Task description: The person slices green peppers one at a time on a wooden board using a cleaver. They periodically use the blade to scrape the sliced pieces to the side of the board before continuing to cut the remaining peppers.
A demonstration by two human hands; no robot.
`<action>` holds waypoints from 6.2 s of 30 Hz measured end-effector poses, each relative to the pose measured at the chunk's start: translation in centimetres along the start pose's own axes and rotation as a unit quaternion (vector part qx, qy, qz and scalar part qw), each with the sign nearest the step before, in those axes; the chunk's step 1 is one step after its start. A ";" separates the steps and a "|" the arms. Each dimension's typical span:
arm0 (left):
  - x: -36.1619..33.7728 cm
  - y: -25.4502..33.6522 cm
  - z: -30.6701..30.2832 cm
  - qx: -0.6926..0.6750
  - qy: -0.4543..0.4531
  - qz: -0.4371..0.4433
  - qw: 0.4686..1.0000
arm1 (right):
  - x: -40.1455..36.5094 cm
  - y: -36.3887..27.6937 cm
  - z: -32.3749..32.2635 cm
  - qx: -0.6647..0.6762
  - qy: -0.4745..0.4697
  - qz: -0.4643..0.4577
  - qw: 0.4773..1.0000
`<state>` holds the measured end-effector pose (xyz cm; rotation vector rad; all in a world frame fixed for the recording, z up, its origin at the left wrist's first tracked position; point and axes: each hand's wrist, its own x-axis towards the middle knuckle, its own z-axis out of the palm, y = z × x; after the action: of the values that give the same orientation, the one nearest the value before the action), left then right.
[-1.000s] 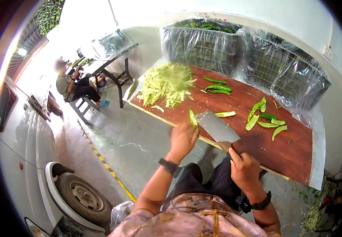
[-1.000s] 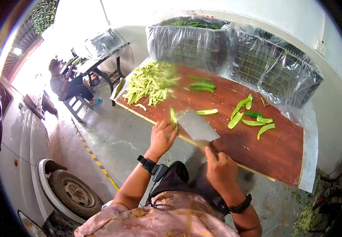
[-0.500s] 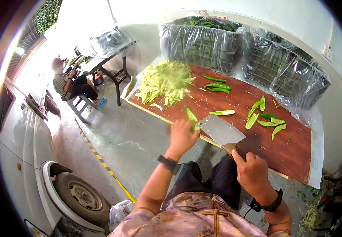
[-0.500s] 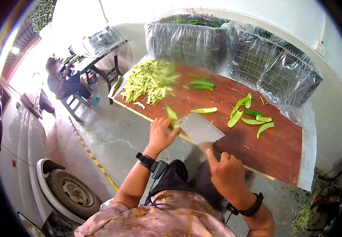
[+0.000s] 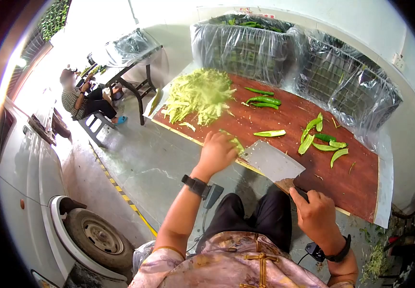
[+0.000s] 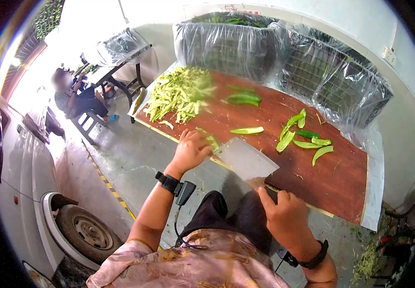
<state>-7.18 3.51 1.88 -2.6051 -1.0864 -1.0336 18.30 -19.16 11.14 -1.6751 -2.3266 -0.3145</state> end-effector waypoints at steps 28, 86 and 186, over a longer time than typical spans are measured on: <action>0.8 -1.7 0.6 -0.169 -0.050 -0.148 0.973 | 1.3 -0.9 3.1 0.048 -0.005 0.011 0.999; 0.9 -3.8 0.0 -0.131 -0.062 -0.159 0.977 | 7.1 -2.5 9.9 0.102 0.076 0.016 0.992; -0.3 6.8 0.7 -0.035 -0.022 -0.183 0.982 | -1.8 -0.1 5.7 0.195 0.111 0.124 0.966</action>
<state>-2.41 -1.40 2.01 -2.5475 -1.6132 -1.1030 18.28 -18.98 5.17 -1.6119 -1.8446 0.0098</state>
